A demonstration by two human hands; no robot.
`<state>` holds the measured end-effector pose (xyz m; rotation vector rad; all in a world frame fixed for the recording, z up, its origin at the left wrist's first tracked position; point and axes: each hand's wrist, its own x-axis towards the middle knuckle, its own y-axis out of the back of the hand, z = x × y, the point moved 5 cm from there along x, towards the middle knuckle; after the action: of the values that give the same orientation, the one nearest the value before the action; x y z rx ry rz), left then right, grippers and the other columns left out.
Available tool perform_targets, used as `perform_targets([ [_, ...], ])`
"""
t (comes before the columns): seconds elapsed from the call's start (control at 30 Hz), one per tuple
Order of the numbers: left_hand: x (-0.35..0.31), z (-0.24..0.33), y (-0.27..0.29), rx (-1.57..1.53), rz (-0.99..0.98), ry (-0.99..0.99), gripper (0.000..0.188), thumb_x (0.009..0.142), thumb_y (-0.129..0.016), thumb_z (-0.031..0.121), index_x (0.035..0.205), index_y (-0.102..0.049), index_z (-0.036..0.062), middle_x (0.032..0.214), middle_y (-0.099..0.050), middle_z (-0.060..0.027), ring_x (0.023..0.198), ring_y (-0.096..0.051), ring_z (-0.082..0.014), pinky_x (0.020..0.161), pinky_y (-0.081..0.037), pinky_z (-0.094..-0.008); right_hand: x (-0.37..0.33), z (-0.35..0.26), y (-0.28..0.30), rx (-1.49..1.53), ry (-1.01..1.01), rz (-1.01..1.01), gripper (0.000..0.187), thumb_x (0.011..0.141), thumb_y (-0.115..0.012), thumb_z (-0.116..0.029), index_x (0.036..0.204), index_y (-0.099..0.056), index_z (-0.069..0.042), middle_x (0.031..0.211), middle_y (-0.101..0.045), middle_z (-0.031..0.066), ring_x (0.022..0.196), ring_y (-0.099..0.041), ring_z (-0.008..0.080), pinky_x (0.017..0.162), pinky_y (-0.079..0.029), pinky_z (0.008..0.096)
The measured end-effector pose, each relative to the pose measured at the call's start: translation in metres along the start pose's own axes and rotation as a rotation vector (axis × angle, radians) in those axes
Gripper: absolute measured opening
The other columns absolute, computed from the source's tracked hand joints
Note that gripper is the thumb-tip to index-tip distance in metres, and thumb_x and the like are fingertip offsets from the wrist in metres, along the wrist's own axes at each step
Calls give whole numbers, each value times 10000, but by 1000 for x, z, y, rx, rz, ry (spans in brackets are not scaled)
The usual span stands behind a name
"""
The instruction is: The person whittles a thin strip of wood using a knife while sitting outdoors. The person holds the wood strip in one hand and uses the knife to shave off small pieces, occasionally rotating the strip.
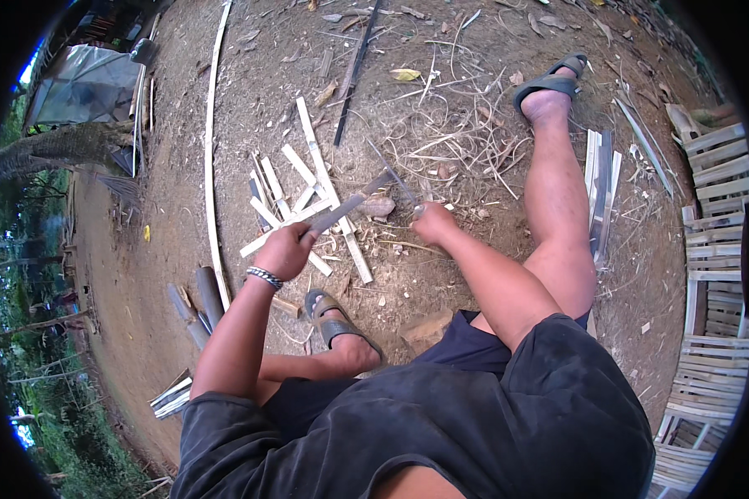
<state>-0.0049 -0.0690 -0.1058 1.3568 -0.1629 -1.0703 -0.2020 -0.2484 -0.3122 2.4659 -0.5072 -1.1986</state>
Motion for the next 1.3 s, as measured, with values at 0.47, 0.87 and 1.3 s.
perform_targets([
  [0.47, -1, 7, -41, -897, -167, 437, 325, 1034, -443, 256, 876, -605, 23, 531, -335, 64, 410, -263, -82, 392, -218, -280, -67, -70, 10, -62, 109, -178, 383, 934, -500, -51, 1311, -563, -72, 1033, -676, 142, 836, -675, 248, 772, -560, 371],
  [0.87, -7, 13, -48, -1149, -246, 526, 267, 1012, -430, 240, 871, -566, 59, 530, -325, 62, 401, -239, -80, 393, -202, -276, -77, -89, 4, -164, 324, -192, 421, 889, -570, -91, 1310, -577, -98, 1060, -688, 150, 912, -689, 258, 824, -566, 406],
  [1.3, -8, 6, -55, -1205, -275, 599, 290, 1031, -395, 285, 872, -548, 98, 548, -296, 90, 436, -223, -77, 417, -198, -268, -52, -55, 27, -144, 173, -162, 433, 889, -505, -30, 1312, -578, -91, 1031, -677, 140, 938, -668, 242, 837, -562, 351],
])
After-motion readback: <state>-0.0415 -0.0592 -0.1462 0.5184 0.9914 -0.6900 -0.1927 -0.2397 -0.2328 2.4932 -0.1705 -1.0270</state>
